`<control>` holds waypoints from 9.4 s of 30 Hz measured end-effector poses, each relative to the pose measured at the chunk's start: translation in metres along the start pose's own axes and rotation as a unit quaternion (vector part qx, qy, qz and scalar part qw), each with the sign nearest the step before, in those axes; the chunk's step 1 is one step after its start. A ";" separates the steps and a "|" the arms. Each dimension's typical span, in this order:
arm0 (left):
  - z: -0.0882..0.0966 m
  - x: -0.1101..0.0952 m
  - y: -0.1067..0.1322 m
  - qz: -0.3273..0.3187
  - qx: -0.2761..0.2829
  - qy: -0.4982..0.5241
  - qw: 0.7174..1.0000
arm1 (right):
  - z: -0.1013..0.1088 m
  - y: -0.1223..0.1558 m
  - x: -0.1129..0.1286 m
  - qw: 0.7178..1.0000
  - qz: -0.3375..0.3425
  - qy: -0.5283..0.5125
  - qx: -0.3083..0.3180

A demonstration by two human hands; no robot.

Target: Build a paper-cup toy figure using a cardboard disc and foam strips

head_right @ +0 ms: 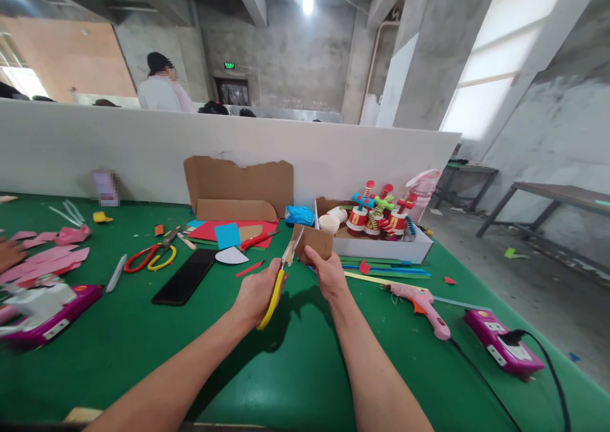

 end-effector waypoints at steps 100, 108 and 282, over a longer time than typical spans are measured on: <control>-0.005 -0.003 0.003 -0.002 0.015 0.005 1.000 | 0.003 -0.003 -0.006 0.988 -0.053 0.090 0.110; -0.006 -0.004 0.004 -0.002 0.033 0.004 0.999 | 0.006 -0.006 -0.005 0.988 -0.049 0.094 0.114; -0.017 0.046 -0.038 0.025 -0.118 0.752 0.648 | -0.015 0.004 -0.043 0.988 -0.094 0.086 0.088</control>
Point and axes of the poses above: each hand's wrist, its own y-axis away from the middle knuckle, its own z-axis out of the back of the hand, x = y × z, the point moved 10 cm from there along -y, towards the middle knuckle, and after that the axes turned 1 degree about z, right-handed, at the moved point
